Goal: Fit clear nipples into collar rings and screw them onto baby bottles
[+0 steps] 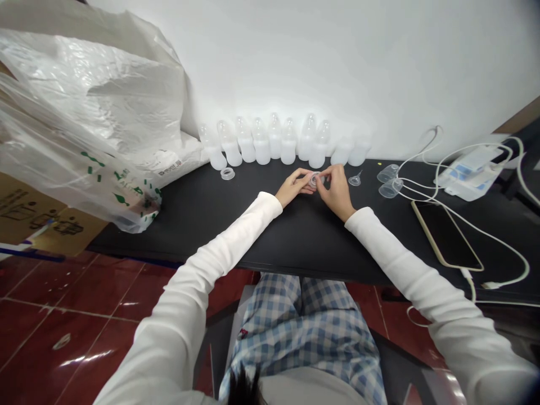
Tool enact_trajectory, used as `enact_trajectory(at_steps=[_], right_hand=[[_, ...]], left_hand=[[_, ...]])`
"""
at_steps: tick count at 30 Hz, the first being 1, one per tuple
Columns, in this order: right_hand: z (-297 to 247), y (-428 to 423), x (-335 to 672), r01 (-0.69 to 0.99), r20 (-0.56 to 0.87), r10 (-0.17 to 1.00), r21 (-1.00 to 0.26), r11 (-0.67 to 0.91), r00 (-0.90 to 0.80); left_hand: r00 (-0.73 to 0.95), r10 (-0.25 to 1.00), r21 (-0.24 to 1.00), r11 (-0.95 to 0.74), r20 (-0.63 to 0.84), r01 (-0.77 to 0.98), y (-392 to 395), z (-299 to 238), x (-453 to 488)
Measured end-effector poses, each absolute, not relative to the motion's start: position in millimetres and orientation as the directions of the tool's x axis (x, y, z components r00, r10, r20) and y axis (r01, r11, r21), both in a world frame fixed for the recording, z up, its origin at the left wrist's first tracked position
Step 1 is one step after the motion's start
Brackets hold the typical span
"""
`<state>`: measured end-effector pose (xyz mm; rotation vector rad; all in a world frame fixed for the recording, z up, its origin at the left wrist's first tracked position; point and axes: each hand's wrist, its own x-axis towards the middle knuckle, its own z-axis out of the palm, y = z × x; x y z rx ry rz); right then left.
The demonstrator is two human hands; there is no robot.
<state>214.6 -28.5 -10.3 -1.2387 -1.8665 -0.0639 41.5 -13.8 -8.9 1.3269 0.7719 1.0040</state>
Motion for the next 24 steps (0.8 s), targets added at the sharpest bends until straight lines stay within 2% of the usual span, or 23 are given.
enact_trajectory(at_steps=[4,10,14,24], right_hand=[[-19.6,-21.0,216.8,0.688,0.629,0.777,-0.553,0.469,-0.023],[-15.5,-23.8,215.5,0.558,0.525,0.830,-0.638,0.531,-0.189],[-11.4,-27.1,213.2,0.483,0.479,0.857,-0.715,0.506,-0.190],[-7.4,-32.1,207.9,0.506,0.487,0.848,-0.688,0.519,-0.208]], left_hand=[[0.434,0.894,0.987,-0.053,0.115,-0.153,-9.0,-14.6,40.5],[0.391,0.910,0.982,-0.075,0.138,-0.171,-7.0,-18.4,42.1],[0.370,0.917,0.988,-0.122,0.150,-0.096,-8.7,-18.6,42.2],[0.289,0.950,0.985,-0.150,0.120,0.081,-20.5,-9.0,45.9]])
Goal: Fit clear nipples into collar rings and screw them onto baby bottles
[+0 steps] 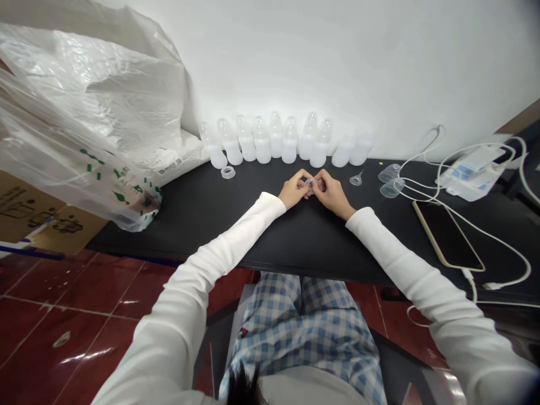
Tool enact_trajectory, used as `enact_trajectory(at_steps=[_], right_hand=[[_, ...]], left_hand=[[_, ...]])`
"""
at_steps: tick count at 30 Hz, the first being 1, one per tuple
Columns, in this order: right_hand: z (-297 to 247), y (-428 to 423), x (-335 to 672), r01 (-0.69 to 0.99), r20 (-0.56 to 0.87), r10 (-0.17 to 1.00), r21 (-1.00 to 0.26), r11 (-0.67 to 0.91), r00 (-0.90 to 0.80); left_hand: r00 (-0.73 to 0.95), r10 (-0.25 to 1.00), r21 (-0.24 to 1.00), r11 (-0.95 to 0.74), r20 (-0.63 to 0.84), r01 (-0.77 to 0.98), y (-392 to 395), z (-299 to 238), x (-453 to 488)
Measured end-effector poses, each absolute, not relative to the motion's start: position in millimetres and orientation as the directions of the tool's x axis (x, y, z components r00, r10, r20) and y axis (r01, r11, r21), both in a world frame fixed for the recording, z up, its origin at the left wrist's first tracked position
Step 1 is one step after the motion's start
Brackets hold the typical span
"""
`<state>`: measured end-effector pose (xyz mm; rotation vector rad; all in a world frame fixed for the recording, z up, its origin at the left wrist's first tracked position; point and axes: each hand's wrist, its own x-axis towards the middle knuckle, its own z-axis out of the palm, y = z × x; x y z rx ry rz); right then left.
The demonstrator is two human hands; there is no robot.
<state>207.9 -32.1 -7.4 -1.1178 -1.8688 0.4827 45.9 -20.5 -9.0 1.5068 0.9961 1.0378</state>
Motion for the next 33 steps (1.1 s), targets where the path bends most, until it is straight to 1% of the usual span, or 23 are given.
enact_trajectory(at_steps=[5,11,21,28,33], right_hand=[[-9.0,-33.3,206.4,0.467,0.455,0.869,-0.736,0.490,-0.195],[-18.1,-26.1,207.9,0.333,0.404,0.890,-0.827,0.454,-0.211],[-14.2,-28.9,207.2,0.375,0.439,0.878,-0.794,0.478,-0.189],[-13.4,-29.6,205.8,0.361,0.438,0.880,-0.802,0.476,-0.185],[-12.9,-31.8,203.6,0.387,0.468,0.873,-0.786,0.483,-0.138]], left_hand=[[0.245,0.967,0.992,-0.096,0.073,0.081,-23.5,-7.3,49.0],[0.207,0.972,0.978,-0.144,0.111,0.154,-25.3,-3.5,45.9],[0.233,0.955,0.934,-0.245,0.185,0.262,-29.5,1.7,43.4],[0.254,0.950,0.941,-0.241,0.180,0.236,-25.6,-3.3,42.1],[0.254,0.956,0.979,-0.178,0.147,0.104,-21.1,-9.7,44.6]])
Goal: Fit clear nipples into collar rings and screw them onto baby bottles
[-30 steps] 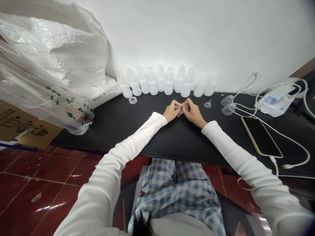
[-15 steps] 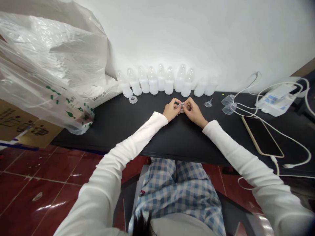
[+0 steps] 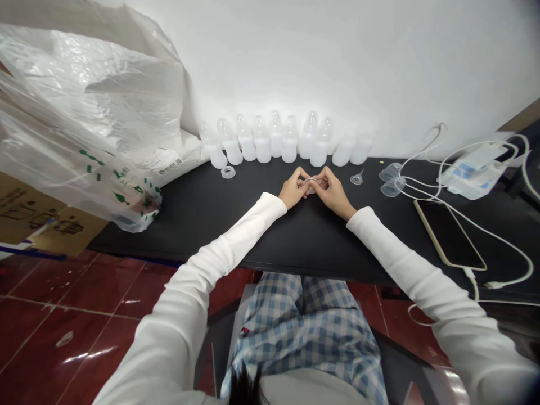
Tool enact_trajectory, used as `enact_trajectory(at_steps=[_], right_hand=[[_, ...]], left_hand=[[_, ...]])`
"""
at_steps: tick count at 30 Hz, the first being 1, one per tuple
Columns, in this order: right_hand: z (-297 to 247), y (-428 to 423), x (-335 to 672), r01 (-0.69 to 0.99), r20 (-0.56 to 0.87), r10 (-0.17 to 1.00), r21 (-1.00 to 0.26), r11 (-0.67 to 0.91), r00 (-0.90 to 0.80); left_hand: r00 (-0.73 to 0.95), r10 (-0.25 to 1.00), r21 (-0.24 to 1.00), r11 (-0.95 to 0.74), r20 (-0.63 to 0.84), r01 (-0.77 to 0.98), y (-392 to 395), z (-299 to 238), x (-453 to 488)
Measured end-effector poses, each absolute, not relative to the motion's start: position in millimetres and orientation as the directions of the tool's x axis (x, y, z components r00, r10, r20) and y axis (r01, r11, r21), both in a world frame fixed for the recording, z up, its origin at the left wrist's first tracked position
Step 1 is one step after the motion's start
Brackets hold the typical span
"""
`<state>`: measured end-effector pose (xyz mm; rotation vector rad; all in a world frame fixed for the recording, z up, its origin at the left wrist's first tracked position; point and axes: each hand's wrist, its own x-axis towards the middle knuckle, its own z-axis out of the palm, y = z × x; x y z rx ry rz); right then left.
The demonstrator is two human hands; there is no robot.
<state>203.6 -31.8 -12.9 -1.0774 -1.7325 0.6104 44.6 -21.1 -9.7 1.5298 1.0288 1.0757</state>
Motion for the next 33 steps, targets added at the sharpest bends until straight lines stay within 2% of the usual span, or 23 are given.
enact_trajectory(at_steps=[7,21,28,33], right_hand=[[-16.5,-28.3,204.5,0.394,0.434,0.897,-0.812,0.430,-0.083],[-9.6,-33.9,203.8,0.437,0.467,0.859,-0.741,0.509,-0.209],[-9.7,-34.0,204.7,0.488,0.497,0.835,-0.683,0.543,-0.235],[-10.5,-34.4,204.4,0.486,0.508,0.839,-0.693,0.532,-0.193]], left_hand=[[0.232,0.966,0.993,-0.113,0.116,-0.026,-16.3,-11.5,47.1],[0.273,0.921,0.900,-0.350,0.279,0.261,-25.1,-4.9,40.4],[0.247,0.917,0.898,-0.370,0.313,0.239,-25.1,-6.0,41.1],[0.228,0.945,0.949,-0.272,0.233,0.158,-21.8,-9.6,43.1]])
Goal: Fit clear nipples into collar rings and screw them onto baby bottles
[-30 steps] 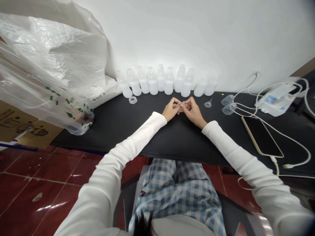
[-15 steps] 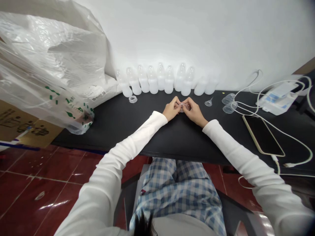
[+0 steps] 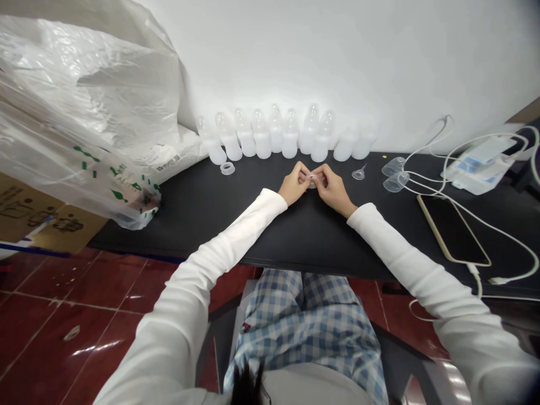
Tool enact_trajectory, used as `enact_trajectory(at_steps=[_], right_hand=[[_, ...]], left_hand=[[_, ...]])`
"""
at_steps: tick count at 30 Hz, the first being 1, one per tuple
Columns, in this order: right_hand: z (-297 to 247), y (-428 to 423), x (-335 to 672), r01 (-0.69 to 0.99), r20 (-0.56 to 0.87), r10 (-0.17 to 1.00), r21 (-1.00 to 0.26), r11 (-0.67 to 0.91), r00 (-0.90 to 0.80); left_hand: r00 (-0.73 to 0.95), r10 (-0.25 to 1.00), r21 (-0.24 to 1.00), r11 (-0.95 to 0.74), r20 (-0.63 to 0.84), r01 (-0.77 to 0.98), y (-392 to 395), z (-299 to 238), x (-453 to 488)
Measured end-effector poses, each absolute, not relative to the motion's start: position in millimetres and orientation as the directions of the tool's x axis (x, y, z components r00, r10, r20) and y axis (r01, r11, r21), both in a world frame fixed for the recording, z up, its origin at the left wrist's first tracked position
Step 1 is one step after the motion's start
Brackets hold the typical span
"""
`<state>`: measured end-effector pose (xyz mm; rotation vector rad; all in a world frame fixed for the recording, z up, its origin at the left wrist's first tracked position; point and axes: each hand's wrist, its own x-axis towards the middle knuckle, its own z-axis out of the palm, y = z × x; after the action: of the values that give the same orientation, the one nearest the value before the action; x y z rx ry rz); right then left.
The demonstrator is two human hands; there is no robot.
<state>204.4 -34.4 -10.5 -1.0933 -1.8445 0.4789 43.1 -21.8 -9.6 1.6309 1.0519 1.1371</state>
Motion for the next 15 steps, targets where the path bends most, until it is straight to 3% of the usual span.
enact_trajectory(at_steps=[5,10,15], right_hand=[[-17.5,-27.9,206.1,0.502,0.503,0.845,-0.691,0.520,-0.182],[-22.7,-22.5,208.8,0.539,0.538,0.798,-0.602,0.589,-0.272],[-19.8,-25.9,206.3,0.546,0.534,0.796,-0.593,0.592,-0.284]], left_hand=[[0.230,0.959,0.978,-0.189,0.165,0.084,-15.9,-14.8,45.3],[0.206,0.959,0.975,-0.212,0.195,0.064,-13.8,-16.6,44.5],[0.222,0.949,0.960,-0.253,0.224,0.115,-20.2,-11.9,44.4]])
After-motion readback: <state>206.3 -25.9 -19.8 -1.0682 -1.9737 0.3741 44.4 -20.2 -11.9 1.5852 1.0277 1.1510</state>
